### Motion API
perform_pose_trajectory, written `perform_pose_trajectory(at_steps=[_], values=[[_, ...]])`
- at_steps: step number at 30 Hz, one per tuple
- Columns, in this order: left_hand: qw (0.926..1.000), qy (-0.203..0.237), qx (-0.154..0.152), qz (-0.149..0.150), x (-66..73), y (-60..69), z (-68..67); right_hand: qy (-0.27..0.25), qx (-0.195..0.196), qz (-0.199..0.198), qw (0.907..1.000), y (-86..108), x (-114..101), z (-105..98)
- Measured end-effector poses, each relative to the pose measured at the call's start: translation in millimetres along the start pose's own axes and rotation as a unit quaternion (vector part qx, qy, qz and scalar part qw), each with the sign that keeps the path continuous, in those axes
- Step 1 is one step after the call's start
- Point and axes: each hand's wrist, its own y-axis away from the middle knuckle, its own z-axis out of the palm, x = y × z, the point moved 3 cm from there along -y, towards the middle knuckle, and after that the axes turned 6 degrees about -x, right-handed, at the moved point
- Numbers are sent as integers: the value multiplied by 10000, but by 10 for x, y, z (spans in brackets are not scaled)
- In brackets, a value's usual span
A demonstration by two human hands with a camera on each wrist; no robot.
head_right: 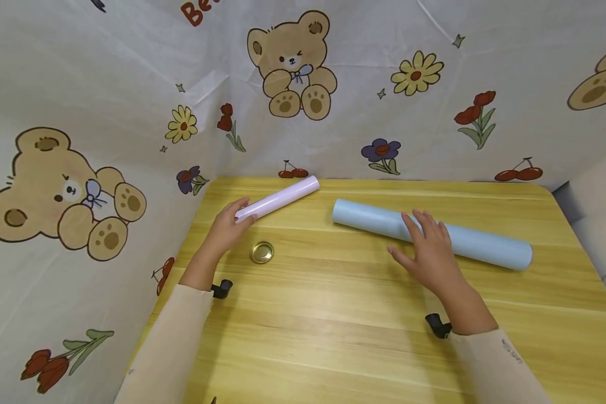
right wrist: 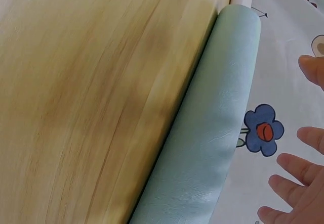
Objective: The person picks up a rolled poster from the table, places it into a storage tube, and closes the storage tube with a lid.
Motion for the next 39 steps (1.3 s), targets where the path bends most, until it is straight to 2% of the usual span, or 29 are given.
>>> perform_pose_trajectory(at_steps=[6,14,19,31,39], values=[[9977,-671,34,-85,-153,-108,-41,124,-70,-23,9999,-14,43,28],[9935,-1132,18,-114,-234,-203,-68,358,-184,94,9991,-43,173,58],[9893,-1437,-12,-250,-303,-266,-41,510,-318,279,9978,-72,258,77],[9731,-2149,-368,-747,-467,-326,12,426,-735,663,9942,-123,389,152],[9626,-2586,-478,-659,-478,-349,11,449,-963,798,9911,-99,449,198]])
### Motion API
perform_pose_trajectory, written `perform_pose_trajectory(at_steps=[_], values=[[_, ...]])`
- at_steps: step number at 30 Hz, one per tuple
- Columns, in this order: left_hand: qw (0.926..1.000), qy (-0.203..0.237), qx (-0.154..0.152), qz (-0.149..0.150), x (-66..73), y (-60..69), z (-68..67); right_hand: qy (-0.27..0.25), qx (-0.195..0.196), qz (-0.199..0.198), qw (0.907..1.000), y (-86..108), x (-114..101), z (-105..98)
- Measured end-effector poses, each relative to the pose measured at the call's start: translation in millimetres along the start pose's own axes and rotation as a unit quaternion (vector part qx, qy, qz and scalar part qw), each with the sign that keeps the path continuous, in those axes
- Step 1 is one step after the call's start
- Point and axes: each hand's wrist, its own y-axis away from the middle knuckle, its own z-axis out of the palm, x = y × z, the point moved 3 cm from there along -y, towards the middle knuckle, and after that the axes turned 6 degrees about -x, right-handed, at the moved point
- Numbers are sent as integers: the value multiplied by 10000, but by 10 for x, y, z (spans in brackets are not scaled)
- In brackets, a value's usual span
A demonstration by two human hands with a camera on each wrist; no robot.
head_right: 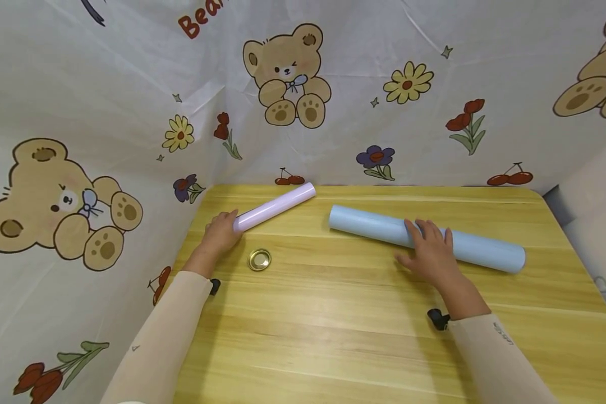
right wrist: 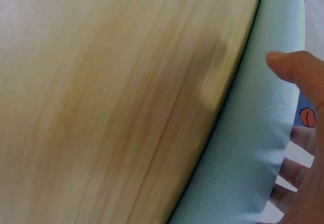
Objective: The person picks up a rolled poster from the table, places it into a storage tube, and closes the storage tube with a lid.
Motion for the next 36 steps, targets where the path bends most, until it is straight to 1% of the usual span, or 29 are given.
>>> perform_pose_trajectory(at_steps=[5,9,15,19,21,23,26,28,32,35,36], values=[[10000,-90,3,24,-8,-11,-1,36,60,50,10000,4,26,39],[10000,41,28,48,-31,-13,10,117,169,96,9997,2,25,77],[9986,507,56,98,-79,-12,29,174,363,122,9991,-9,10,109],[9949,988,90,178,-93,3,27,107,372,160,9991,-29,15,121],[9904,1363,86,194,-95,21,29,108,340,223,9991,-34,24,128],[9824,1859,43,174,-93,48,36,201,317,285,9989,-32,34,135],[9658,2590,-35,83,-94,102,53,374,301,332,9983,-20,51,152],[9546,2979,-68,13,-102,130,70,474,297,325,9979,-16,59,163],[9415,3371,-32,-31,-119,166,99,452,262,318,9981,-17,65,169],[9339,3574,25,-40,-108,198,110,366,271,365,9983,-20,73,165],[9304,3665,38,-58,-101,211,112,323,286,387,9983,-22,72,162]])
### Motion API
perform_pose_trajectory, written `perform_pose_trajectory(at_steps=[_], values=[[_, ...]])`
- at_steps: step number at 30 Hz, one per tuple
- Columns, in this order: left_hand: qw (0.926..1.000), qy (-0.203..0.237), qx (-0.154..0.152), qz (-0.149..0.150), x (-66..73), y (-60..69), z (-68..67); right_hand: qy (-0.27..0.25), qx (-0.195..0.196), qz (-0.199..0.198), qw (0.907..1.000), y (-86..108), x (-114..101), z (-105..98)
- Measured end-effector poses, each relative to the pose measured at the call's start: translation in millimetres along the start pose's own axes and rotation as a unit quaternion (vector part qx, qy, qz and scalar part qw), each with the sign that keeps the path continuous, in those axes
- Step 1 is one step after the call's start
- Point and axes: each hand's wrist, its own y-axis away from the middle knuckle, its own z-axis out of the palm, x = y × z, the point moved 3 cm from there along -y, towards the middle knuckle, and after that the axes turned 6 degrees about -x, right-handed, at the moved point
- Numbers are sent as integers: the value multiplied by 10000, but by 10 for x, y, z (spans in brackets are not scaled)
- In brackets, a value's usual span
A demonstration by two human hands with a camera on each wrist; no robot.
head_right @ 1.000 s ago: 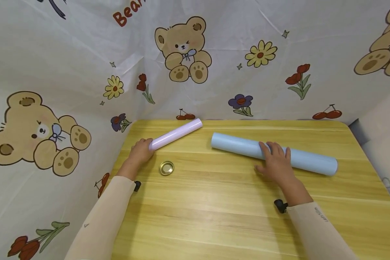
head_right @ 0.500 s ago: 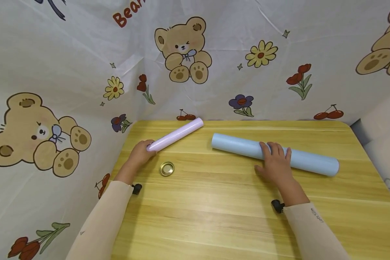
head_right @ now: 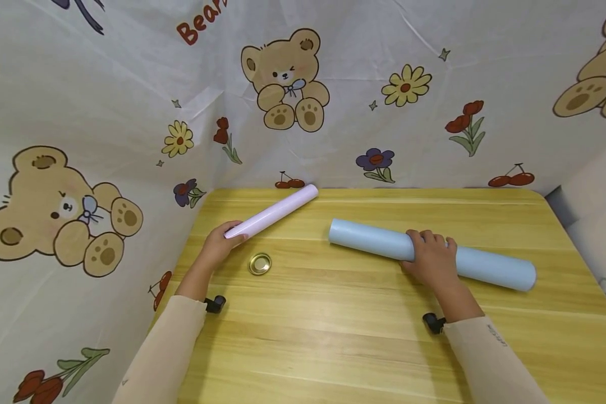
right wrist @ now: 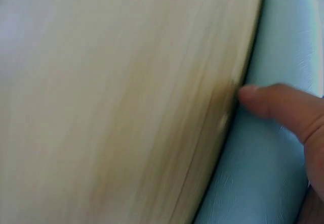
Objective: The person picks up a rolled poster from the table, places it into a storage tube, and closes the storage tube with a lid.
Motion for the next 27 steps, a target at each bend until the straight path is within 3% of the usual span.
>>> perform_pose_trajectory(at_steps=[8,14,27], values=[[9966,729,382,-109,50,126,35,-242,28,-41,9997,-11,-5,-12],[9916,1218,427,-102,113,225,123,-279,189,-101,9994,38,0,-57],[9861,1581,504,41,165,454,203,-580,598,-104,9965,104,-30,-200]])
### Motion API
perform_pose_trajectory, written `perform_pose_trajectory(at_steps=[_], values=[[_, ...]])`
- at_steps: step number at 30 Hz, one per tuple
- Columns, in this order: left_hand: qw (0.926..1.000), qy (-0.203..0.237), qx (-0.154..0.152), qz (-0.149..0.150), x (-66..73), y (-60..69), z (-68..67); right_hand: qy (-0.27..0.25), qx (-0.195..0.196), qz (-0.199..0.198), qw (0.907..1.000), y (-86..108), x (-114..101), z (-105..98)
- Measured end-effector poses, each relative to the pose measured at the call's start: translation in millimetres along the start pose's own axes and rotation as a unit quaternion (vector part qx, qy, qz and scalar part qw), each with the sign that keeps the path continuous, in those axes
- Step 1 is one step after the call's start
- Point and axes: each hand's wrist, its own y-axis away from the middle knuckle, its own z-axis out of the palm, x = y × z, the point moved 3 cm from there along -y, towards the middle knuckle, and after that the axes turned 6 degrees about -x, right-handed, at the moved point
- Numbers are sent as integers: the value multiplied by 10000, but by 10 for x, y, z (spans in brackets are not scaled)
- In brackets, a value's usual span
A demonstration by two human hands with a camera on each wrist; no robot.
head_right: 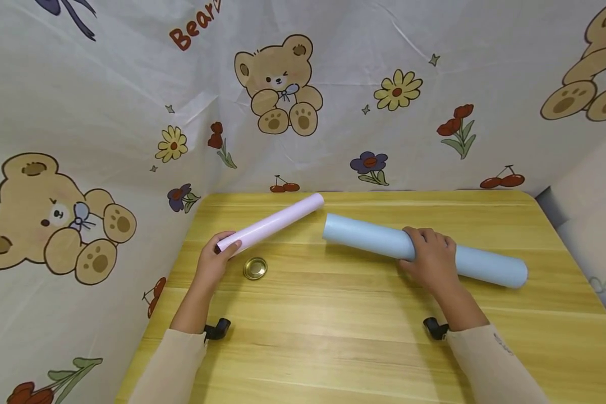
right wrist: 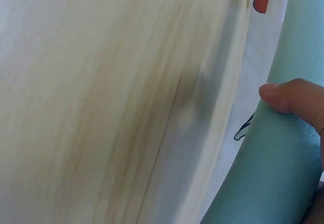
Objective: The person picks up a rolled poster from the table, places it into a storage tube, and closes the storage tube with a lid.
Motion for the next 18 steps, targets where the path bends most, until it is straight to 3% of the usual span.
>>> perform_pose_trajectory(at_steps=[18], values=[[9928,1168,-253,58,-47,236,-15,-103,334,-171,9992,63,-47,-154]])
